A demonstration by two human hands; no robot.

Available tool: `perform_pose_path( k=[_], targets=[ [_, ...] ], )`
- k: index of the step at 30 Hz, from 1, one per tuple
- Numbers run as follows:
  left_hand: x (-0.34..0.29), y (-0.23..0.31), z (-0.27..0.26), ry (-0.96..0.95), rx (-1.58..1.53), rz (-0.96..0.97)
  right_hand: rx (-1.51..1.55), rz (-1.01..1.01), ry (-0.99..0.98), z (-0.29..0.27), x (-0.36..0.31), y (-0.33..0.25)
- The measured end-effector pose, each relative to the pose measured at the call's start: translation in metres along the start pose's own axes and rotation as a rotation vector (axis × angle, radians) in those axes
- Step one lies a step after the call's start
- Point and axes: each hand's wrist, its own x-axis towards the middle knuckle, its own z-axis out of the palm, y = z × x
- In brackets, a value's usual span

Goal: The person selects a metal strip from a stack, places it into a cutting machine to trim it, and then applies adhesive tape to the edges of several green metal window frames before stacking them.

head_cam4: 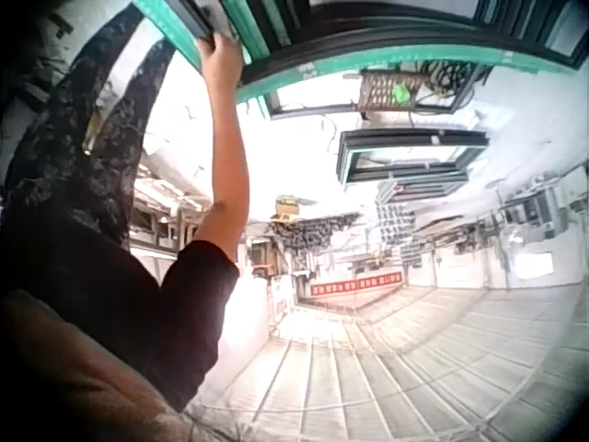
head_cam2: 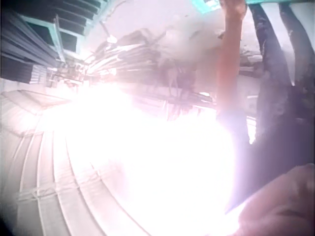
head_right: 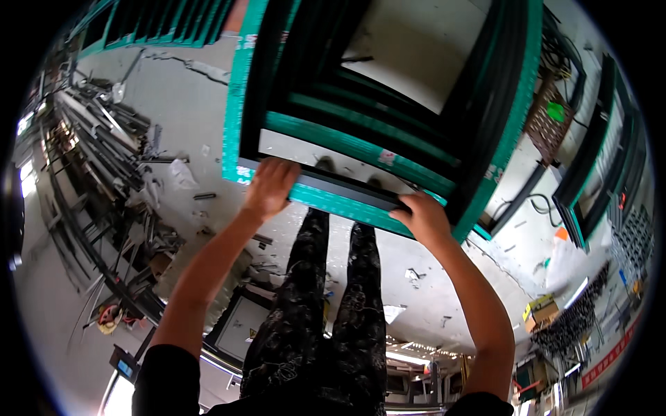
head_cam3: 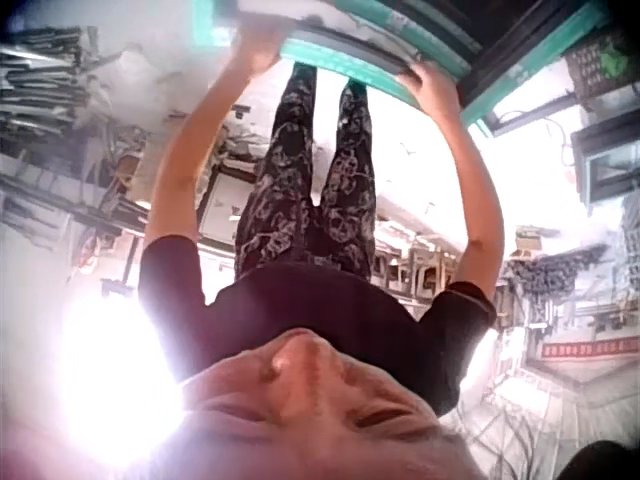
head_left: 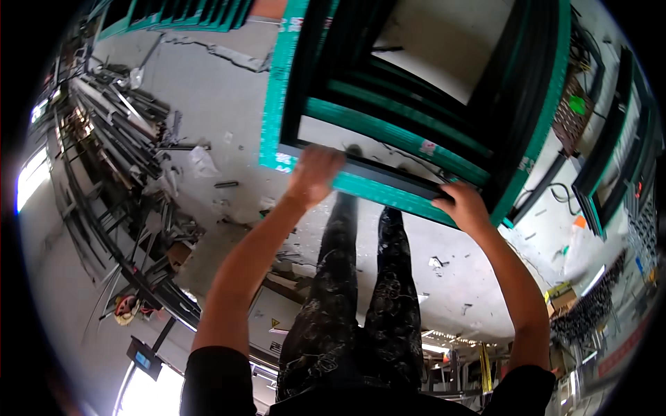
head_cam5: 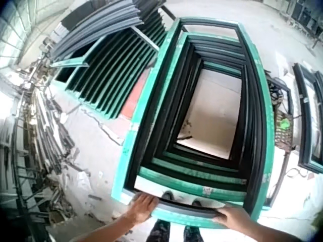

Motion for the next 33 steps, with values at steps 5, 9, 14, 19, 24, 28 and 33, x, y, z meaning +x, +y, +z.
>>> perform_pose_path(
  k=[5,9,14,19,24,28,33],
  targets=[
    [0.002,0.003,0.002,-0.001,0.025,-0.037,-0.326,-0.039,0.136,0.003,-0.04,0.003],
    [-0.025,-0.003,0.022,-0.106,0.016,-0.202,-0.417,0.046,0.3,0.027,-0.057,-0.016],
    [-0.002,0.026,-0.005,-0.005,0.047,-0.17,-0.457,0.063,0.438,0.052,-0.054,-0.056],
    [0.009,0.035,-0.002,0.0,0.096,-0.212,-0.328,0.08,0.173,0.015,-0.028,-0.027],
    [-0.06,0.042,0.045,0.044,0.246,-0.517,-0.381,-0.03,0.187,0.039,-0.021,-0.053],
    [-0.073,0.121,0.028,0.255,0.319,-0.631,-0.531,-0.026,0.22,0.037,-0.031,-0.026],
    [-0.215,0.192,-0.011,0.067,-0.172,-0.918,-0.516,0.052,0.099,0.056,-0.039,-0.033]
  ],
)
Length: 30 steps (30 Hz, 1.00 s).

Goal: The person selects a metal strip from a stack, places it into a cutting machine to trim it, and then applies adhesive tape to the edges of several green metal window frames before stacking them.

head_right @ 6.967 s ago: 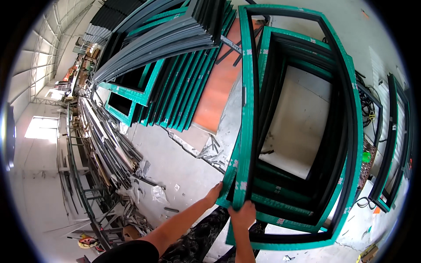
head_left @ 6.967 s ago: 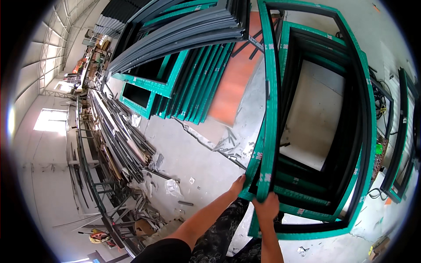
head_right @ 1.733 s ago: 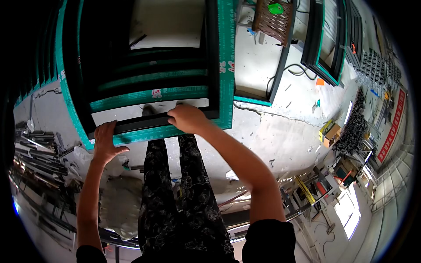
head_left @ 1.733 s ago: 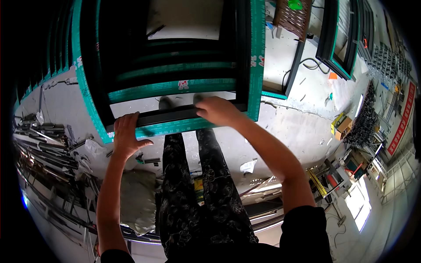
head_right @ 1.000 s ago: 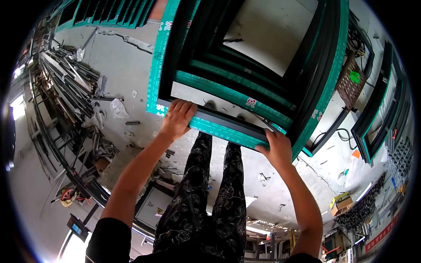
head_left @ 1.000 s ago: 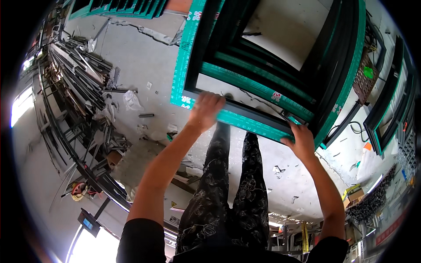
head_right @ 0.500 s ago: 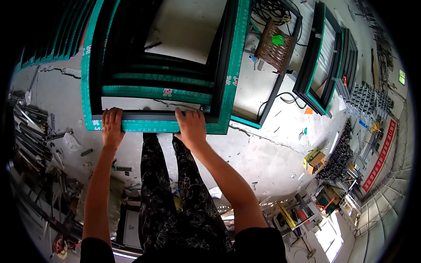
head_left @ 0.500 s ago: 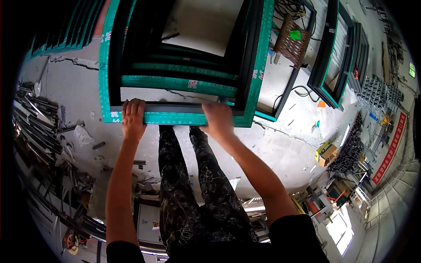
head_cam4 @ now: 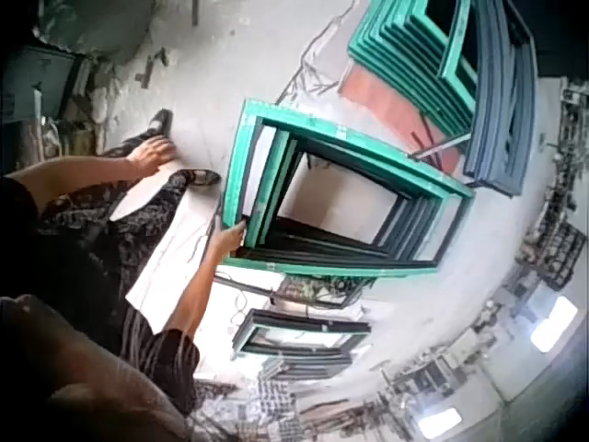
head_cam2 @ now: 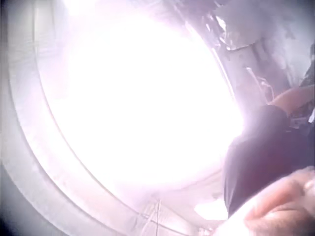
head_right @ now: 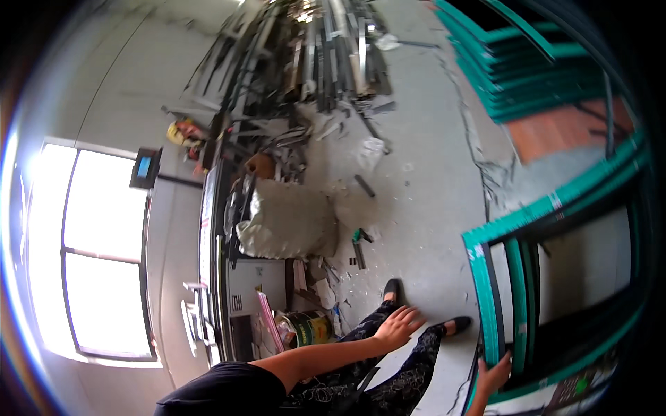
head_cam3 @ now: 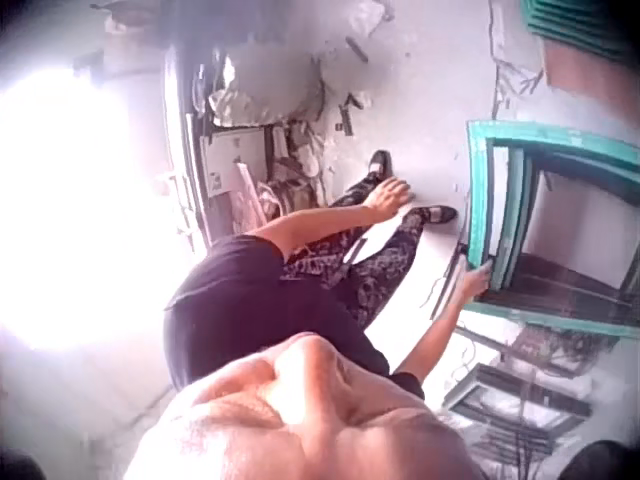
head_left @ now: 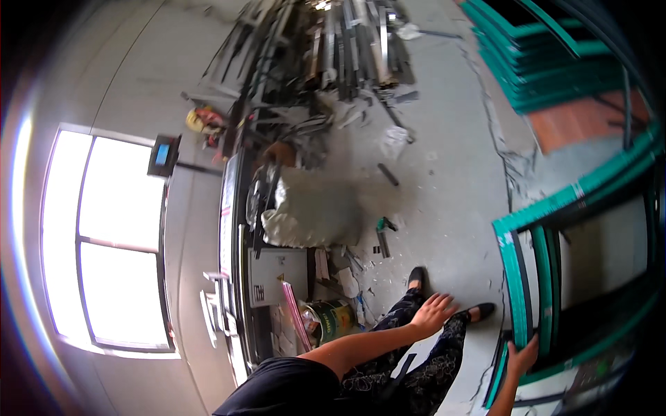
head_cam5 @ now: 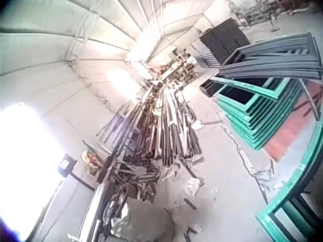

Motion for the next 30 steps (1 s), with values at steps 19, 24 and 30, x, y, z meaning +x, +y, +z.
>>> perform_pose_path(
  k=[19,24,30],
  targets=[
    [-0.551,-0.535,-0.088,0.694,0.138,-1.341,-0.189,-0.245,-0.507,0.149,-0.075,-0.24],
    [-0.711,-0.696,-0.097,0.622,0.338,-1.541,0.201,-0.133,-0.975,0.251,-0.201,-0.407],
    [-0.752,-0.798,-0.071,0.505,-0.069,-1.682,0.238,-0.212,-1.117,0.211,-0.274,-0.564]
  ],
)
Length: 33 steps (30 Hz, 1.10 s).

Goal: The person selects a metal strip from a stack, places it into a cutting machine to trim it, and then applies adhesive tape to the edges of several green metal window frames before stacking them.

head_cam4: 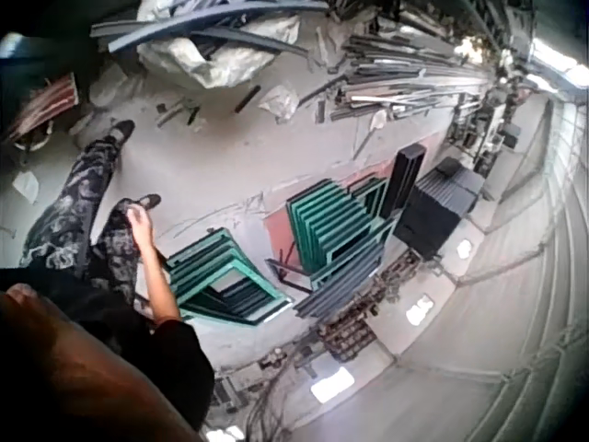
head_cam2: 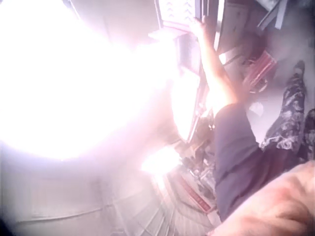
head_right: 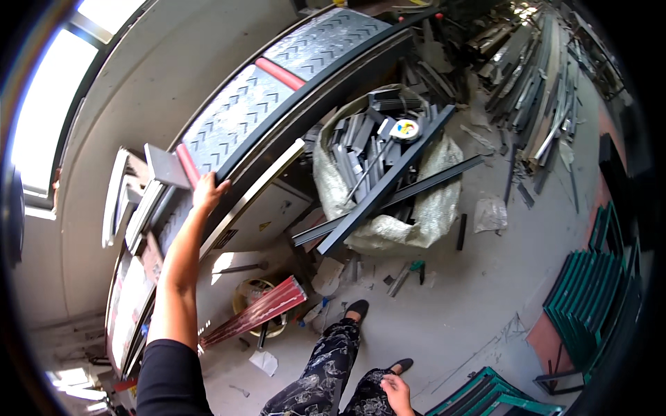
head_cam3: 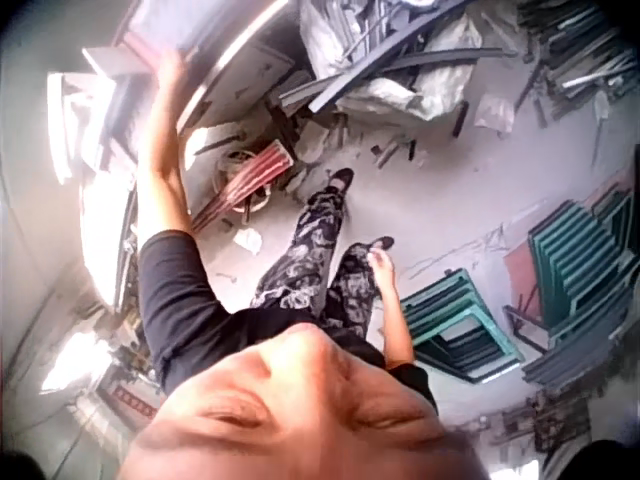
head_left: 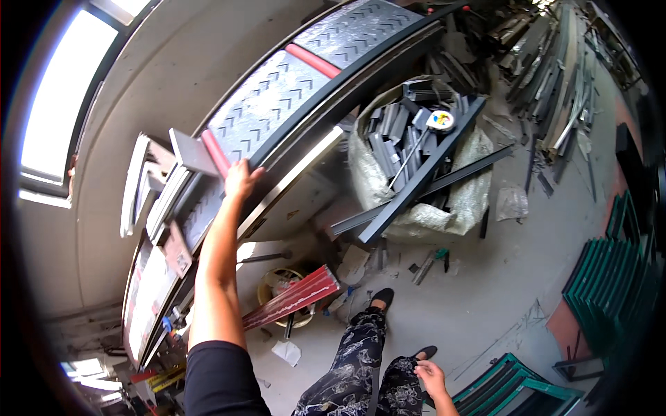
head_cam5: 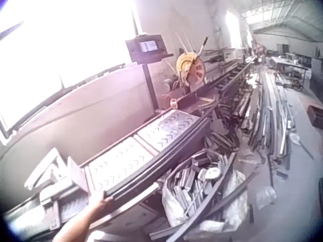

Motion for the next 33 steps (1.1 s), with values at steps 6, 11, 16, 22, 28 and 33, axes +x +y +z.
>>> perform_pose_path(
  k=[6,11,16,22,28,33],
  targets=[
    [0.013,-0.037,-0.035,0.101,-0.066,0.101,-0.406,0.081,0.259,-0.065,-0.028,0.044],
    [-0.046,0.015,-0.124,0.098,-0.122,0.076,-0.556,-0.068,0.338,-0.023,-0.041,-0.02],
    [-0.143,0.062,-0.154,-0.031,-0.452,0.127,-0.406,-0.419,0.28,0.056,-0.033,-0.132],
    [-0.297,0.206,-0.129,-0.23,-0.97,0.284,0.095,-0.926,0.24,0.105,-0.076,-0.239],
    [-0.463,0.43,-0.205,-1.057,-1.521,0.347,0.514,-1.097,0.618,0.008,-0.17,-0.263],
    [-0.61,0.548,-0.253,-1.35,-1.433,0.767,0.411,-1.077,1.088,-0.127,-0.325,-0.192]
  ],
)
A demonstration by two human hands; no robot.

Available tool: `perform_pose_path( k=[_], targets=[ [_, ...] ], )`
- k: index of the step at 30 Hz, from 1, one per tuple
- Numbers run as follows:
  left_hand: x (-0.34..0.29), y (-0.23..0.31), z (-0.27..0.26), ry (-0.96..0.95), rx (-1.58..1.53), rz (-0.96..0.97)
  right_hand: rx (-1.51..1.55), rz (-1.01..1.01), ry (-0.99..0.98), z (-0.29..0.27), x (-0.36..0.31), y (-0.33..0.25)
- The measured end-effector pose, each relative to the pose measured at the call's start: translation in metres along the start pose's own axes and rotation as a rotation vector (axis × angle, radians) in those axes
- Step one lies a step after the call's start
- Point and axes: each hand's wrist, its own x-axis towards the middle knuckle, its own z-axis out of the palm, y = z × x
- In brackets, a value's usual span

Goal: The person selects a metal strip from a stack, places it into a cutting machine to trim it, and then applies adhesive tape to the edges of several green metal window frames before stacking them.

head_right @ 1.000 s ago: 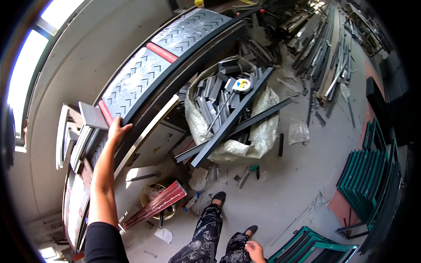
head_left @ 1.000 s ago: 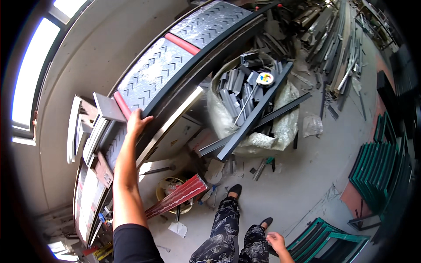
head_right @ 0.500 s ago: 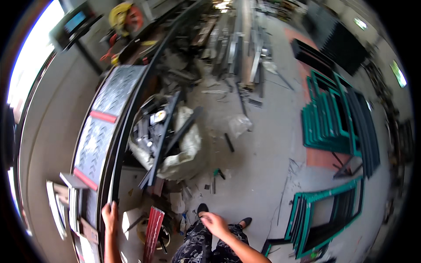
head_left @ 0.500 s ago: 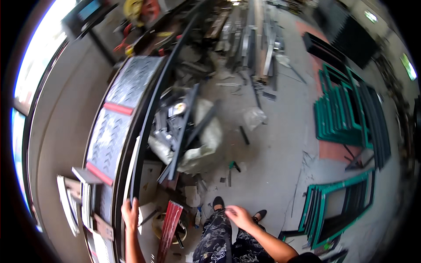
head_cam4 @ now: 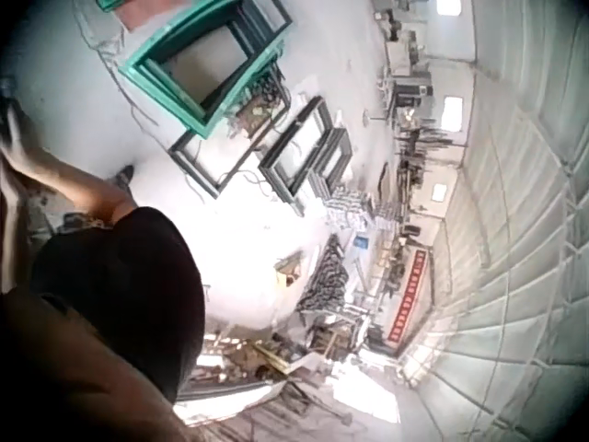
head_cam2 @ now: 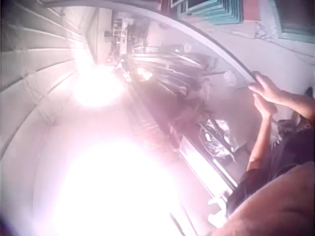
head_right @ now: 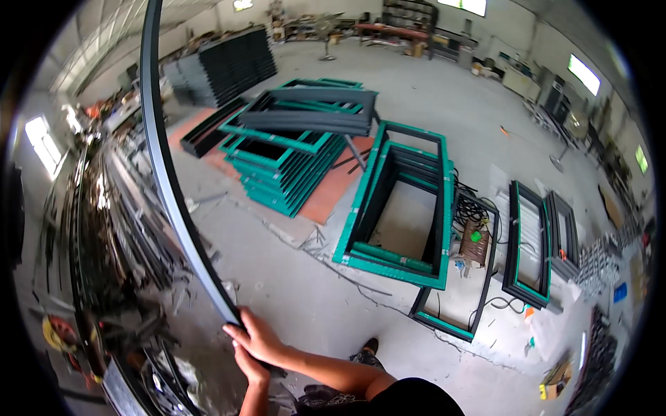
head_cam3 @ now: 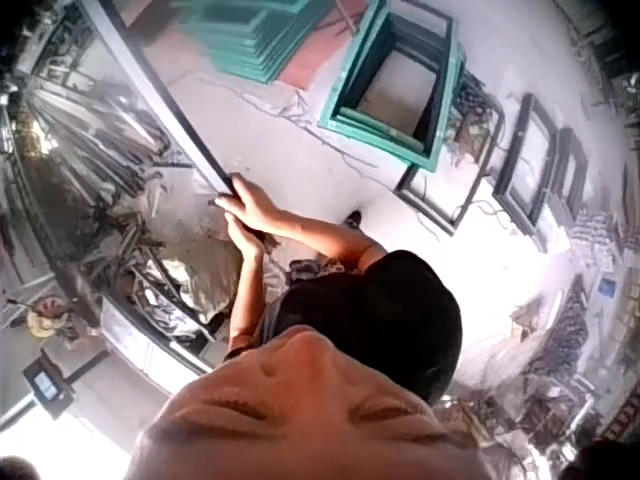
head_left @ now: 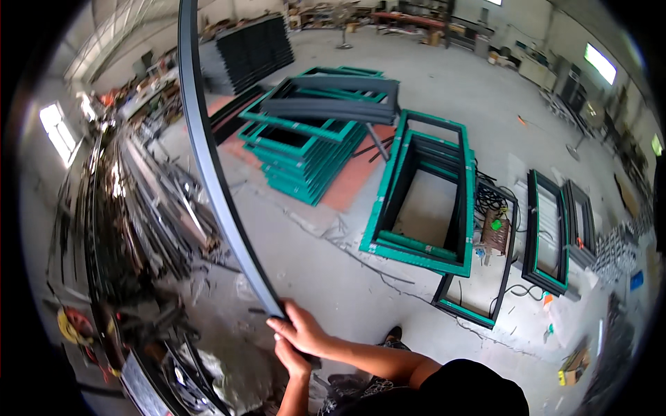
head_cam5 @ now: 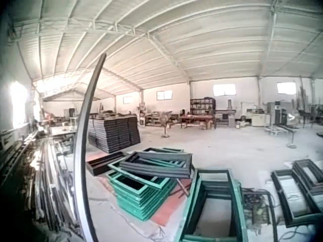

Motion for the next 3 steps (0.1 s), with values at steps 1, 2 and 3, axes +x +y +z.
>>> perform_pose_path(
  k=[1,2,3],
  targets=[
    [0.013,-0.003,0.035,-0.005,0.069,0.013,-0.058,-0.037,0.069,-0.036,0.005,-0.006],
    [0.029,-0.009,0.061,-0.097,0.028,0.076,-0.079,-0.07,0.099,-0.077,0.009,-0.009],
    [0.043,-0.014,0.086,-0.192,-0.008,0.133,-0.07,-0.085,0.135,-0.098,0.013,-0.015]
  ],
)
